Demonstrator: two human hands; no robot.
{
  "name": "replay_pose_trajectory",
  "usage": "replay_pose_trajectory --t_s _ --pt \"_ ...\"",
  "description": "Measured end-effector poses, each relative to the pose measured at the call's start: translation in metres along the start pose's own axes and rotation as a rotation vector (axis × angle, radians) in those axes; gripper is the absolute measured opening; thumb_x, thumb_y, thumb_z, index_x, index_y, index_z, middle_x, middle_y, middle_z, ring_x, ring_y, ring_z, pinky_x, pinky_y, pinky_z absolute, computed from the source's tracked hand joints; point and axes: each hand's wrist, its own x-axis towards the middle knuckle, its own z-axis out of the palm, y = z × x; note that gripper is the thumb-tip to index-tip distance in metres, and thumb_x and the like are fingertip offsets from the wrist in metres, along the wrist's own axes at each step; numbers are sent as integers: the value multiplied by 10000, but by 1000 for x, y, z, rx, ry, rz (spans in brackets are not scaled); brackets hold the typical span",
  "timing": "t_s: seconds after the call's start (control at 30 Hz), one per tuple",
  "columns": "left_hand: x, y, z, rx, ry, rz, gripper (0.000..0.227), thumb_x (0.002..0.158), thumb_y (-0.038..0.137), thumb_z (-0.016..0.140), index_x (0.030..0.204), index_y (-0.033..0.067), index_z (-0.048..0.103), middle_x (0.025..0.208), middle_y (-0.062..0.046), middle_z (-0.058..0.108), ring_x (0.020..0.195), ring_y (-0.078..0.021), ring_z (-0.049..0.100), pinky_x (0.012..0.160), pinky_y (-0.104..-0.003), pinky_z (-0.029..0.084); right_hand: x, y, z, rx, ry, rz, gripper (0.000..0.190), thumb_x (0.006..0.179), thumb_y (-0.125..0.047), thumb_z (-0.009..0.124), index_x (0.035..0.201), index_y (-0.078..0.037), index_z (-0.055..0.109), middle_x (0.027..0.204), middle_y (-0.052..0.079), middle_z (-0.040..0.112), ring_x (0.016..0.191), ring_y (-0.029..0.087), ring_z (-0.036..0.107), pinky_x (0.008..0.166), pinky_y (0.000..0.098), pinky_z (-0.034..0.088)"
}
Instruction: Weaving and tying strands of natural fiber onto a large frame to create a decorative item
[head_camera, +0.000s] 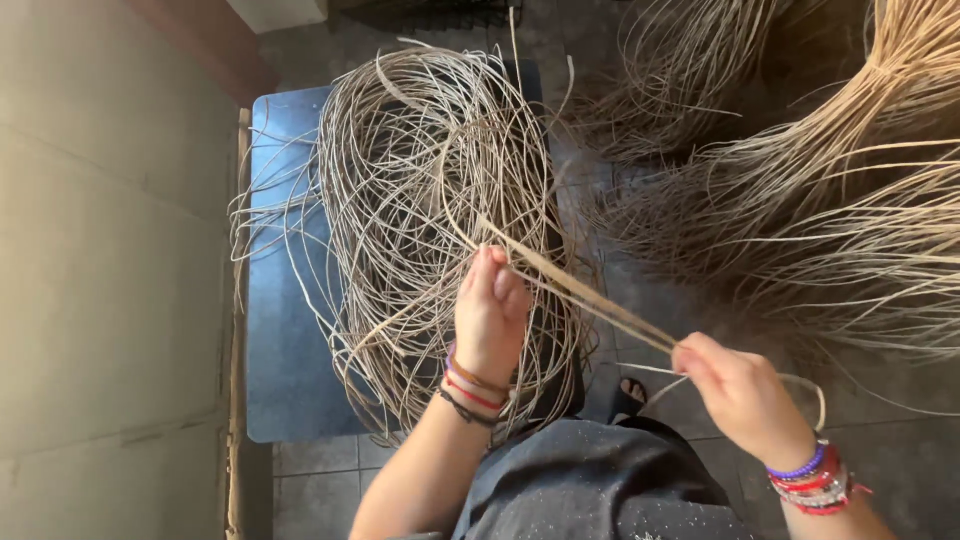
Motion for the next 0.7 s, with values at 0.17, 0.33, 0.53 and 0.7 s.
replay_pose_trajectory --t_s 0.17,0.33,0.53,0.7 --pt "-23 -51 8 195 -185 -51 155 1010 285 649 965 142 688 675 68 650 499 -27 512 444 -183 357 11 -42 4 163 160 145 271 1046 -259 482 979 -148 720 700 -32 765 557 112 752 602 272 591" --pt "-20 -40 9 79 -156 -141 160 1038 219 574 921 119 619 612 56 549 457 -39 425 426 -181 310 -5 -26 10 146 168 74 300 1054 -286 464 928 -151 700 547 -18 512 470 137 477 526 317 377" --pt "-12 -15 -1 67 -162 111 214 1086 247 492 968 108 605 683 66 564 518 -49 440 454 -193 351 -7 -24 -3 232 173 93 305 1046 -243 485 957 -139 757 646 -16 685 529 101 604 559 242 501" --pt "-35 -72 0 61 -255 -160 216 1100 238 525 1039 60 629 753 -23 681 473 -19 494 423 -148 386 6 -49 9 206 210 59 278 1053 -253 478 991 -139 723 636 -37 648 557 137 614 659 293 489"
